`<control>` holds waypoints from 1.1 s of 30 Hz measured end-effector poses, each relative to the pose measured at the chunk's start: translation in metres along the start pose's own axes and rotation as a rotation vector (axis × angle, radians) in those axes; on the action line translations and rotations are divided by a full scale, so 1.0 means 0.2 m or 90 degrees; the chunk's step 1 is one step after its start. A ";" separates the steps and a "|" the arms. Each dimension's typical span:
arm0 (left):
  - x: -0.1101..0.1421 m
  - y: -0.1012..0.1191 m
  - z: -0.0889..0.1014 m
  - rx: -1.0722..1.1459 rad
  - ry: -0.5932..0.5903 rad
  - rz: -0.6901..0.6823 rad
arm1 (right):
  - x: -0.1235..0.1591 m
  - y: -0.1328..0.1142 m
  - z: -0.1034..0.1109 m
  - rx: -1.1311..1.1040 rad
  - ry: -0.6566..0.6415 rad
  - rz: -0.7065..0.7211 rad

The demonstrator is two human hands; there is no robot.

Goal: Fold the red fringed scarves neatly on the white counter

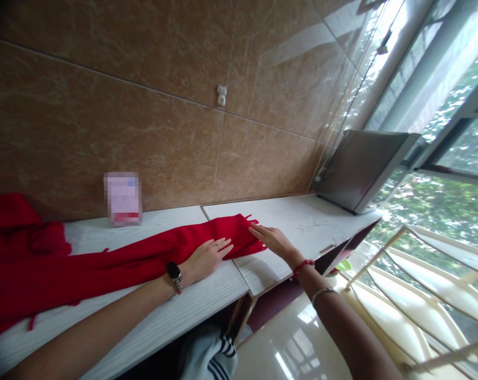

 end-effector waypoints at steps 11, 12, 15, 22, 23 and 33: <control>-0.01 0.02 -0.10 0.068 -0.070 -0.084 | 0.18 0.03 -0.24 -0.123 -0.068 -0.086; 0.00 0.02 -0.10 0.065 -0.062 -0.089 | 0.18 0.03 -0.25 -0.134 -0.071 -0.086; 0.01 0.03 -0.10 0.059 -0.041 -0.074 | 0.16 0.03 -0.23 -0.154 -0.069 -0.062; -0.10 0.00 0.03 0.055 -0.024 -0.031 | -0.09 0.08 -0.07 -0.171 0.007 -0.066; -0.15 -0.02 0.05 0.056 -0.021 -0.025 | -0.16 0.10 -0.07 -0.165 0.016 -0.091; -0.28 -0.33 -0.20 0.068 -0.112 0.299 | -0.38 0.12 -0.59 -0.103 -0.081 -0.100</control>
Point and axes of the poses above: each hand's wrist, its own x-axis away from the middle knuckle, its own z-axis out of the back of the hand, y = z × x, the point moved 7 cm from there along -x, towards the middle knuckle, and after that the axes turned 9 degrees about z, right-handed, at the moved point
